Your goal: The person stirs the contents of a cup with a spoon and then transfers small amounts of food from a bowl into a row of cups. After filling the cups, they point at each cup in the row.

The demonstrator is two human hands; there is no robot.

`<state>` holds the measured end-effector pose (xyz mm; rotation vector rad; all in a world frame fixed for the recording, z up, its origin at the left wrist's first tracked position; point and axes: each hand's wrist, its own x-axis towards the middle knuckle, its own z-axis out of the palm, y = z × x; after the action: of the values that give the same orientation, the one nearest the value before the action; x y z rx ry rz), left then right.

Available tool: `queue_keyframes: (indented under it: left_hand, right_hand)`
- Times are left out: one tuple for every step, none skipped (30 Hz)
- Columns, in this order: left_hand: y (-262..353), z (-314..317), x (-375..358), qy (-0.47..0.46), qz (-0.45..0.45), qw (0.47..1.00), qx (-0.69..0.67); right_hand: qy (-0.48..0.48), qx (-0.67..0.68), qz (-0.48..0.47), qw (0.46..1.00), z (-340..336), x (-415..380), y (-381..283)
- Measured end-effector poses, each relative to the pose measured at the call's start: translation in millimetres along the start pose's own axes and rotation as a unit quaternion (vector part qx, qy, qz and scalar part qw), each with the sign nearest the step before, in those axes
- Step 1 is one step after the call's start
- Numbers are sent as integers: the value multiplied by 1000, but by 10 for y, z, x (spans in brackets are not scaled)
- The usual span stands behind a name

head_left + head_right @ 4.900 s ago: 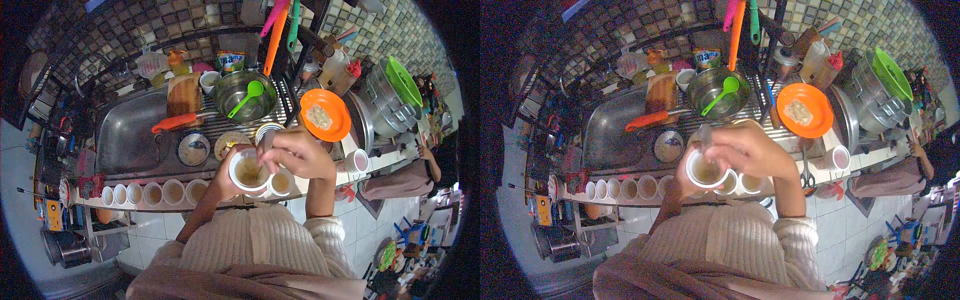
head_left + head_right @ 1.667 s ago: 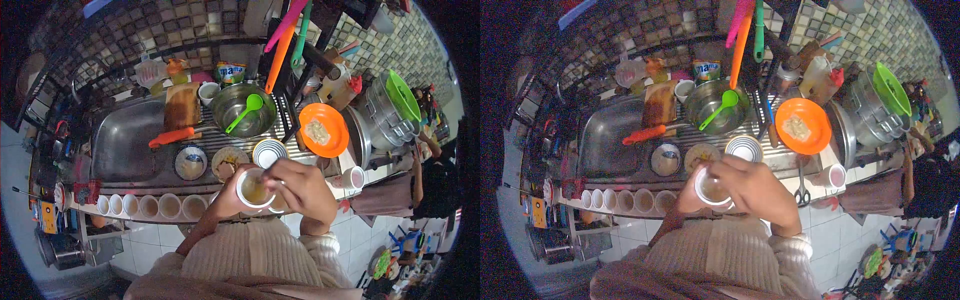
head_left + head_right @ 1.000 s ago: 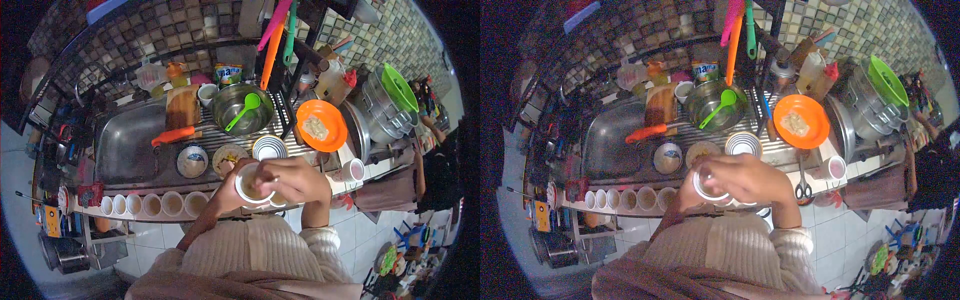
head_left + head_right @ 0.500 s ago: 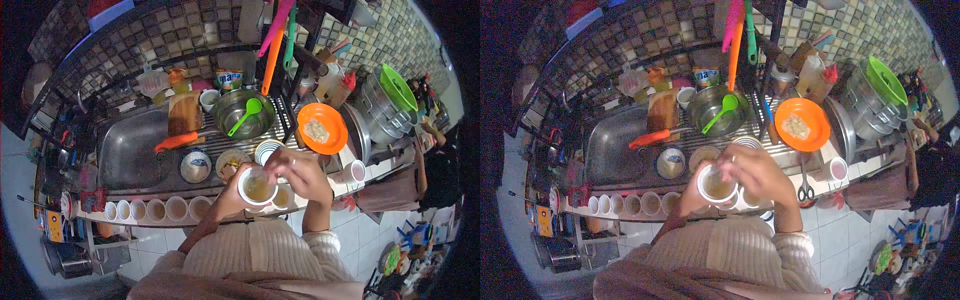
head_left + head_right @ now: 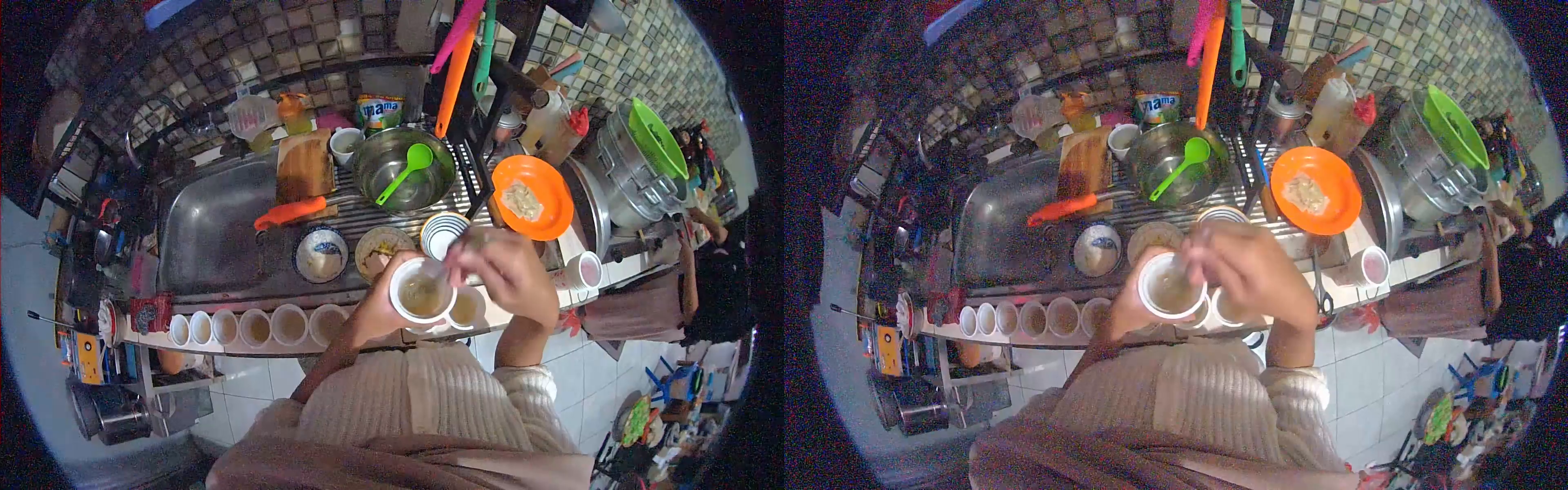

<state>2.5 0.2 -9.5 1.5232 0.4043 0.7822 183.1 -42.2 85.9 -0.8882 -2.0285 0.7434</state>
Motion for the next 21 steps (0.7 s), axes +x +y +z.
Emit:
queue_keyframes:
  left_hand:
    - [45, 17, 8, 4, -37, 999, 5]
    - [24, 14, 11, 5, -37, 999, 4]
    - [-32, 2, 13, 15, 11, 1000, 15]
    - [-100, -12, 5, 25, 59, 998, 27]
    - [-190, -56, -34, 3, -48, 999, -4]
    - [-167, -53, -39, 5, -50, 999, -4]
    - [-131, -40, -39, 2, -27, 1000, -10]
    - [-95, -25, -24, -2, -2, 1000, -15]
    - [-73, 3, -15, -1, 2, 999, -33]
    - [-85, -2, -10, 0, 2, 999, -34]
    - [-100, -23, -5, 2, -5, 1000, -23]
    - [-87, -53, 8, 5, -11, 1000, -12]
    - [-5, -74, 7, 11, 35, 999, 22]
    - [-14, -80, 8, 13, 33, 999, 22]
    - [-36, -76, 3, 15, 39, 998, 49]
    - [-58, -63, -11, 18, 45, 996, 76]
    - [-71, -45, -27, 7, 16, 999, 28]
    - [-59, -23, -26, 8, 16, 999, 28]
    - [-29, 1, -18, 8, 3, 1000, -4]
    - [-9, 10, -10, 8, -9, 999, -35]
    - [-65, -18, -11, 5, -13, 1000, -24]
  right_hand:
    - [64, -24, 0, 998, 29, 38, 1]
    - [127, -47, 0, 991, 54, 66, -2]
    - [109, -40, -7, 993, 74, 65, -45]
    - [107, -39, -7, 993, 80, 52, -81]
    - [64, -38, -5, 997, 85, 37, -111]
    - [21, -37, -2, 999, 96, 21, -126]
    - [66, -59, 20, 996, 109, 1, -124]
    - [65, -59, 20, 996, 116, 26, -133]
    - [107, -53, 36, 992, 131, 69, -156]
    - [149, -47, 52, 986, 132, 96, -165]
    - [86, -57, 14, 995, 112, 73, -107]
    - [85, -56, 12, 995, 115, 57, -84]
    - [25, -23, -36, 999, 128, 40, -71]
    - [-37, 11, -84, 996, 131, 22, -63]
    - [-54, 7, -73, 996, 49, 43, -109]
    - [-57, 10, -71, 996, 41, 57, -96]
    - [3, -55, -16, 998, 36, 75, -86]
    - [65, -121, 39, 990, 30, 101, -76]
    - [85, -97, 30, 991, 50, 152, -65]
    - [86, -97, 28, 991, 37, 143, -79]
    - [5, -67, -11, 998, 19, 118, -109]
